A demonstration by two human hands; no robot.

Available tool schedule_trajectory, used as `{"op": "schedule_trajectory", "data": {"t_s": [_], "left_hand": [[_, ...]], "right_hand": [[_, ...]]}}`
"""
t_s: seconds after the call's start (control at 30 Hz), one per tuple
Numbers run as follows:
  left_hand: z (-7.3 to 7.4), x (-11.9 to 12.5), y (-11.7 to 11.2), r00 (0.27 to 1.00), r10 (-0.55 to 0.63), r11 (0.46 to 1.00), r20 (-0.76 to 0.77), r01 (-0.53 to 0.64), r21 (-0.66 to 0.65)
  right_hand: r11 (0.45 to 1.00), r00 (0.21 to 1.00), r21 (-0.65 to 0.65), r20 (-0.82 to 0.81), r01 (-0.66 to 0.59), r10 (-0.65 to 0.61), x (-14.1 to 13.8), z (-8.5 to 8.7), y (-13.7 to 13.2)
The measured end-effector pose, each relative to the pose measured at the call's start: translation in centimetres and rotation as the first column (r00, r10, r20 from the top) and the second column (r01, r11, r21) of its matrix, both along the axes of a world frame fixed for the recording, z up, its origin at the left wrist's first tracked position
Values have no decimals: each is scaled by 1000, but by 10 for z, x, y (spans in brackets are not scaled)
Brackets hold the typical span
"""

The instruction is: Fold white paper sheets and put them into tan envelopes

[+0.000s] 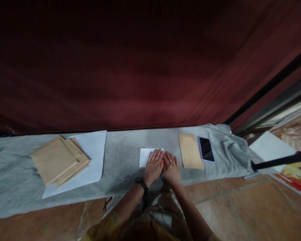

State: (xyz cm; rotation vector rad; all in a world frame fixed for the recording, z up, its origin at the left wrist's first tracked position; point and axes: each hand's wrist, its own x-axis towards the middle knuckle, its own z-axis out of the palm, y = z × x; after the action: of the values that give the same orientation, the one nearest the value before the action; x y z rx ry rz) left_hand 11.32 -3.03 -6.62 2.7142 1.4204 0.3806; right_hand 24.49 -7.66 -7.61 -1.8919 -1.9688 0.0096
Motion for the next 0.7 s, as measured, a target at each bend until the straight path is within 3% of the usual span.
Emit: {"op": "schedule_trajectory", "data": {"t_s": [0.2, 0.7], "left_hand": [[0, -7, 10, 1000, 13, 1000, 8, -13, 25], [-1, -67, 0, 966, 258, 965, -21, -257, 43]], "right_hand": [[1000, 1000, 25, 3, 11, -11, 0, -1, 0], [998, 1000, 66, 18, -5, 4, 0, -4, 0]]}}
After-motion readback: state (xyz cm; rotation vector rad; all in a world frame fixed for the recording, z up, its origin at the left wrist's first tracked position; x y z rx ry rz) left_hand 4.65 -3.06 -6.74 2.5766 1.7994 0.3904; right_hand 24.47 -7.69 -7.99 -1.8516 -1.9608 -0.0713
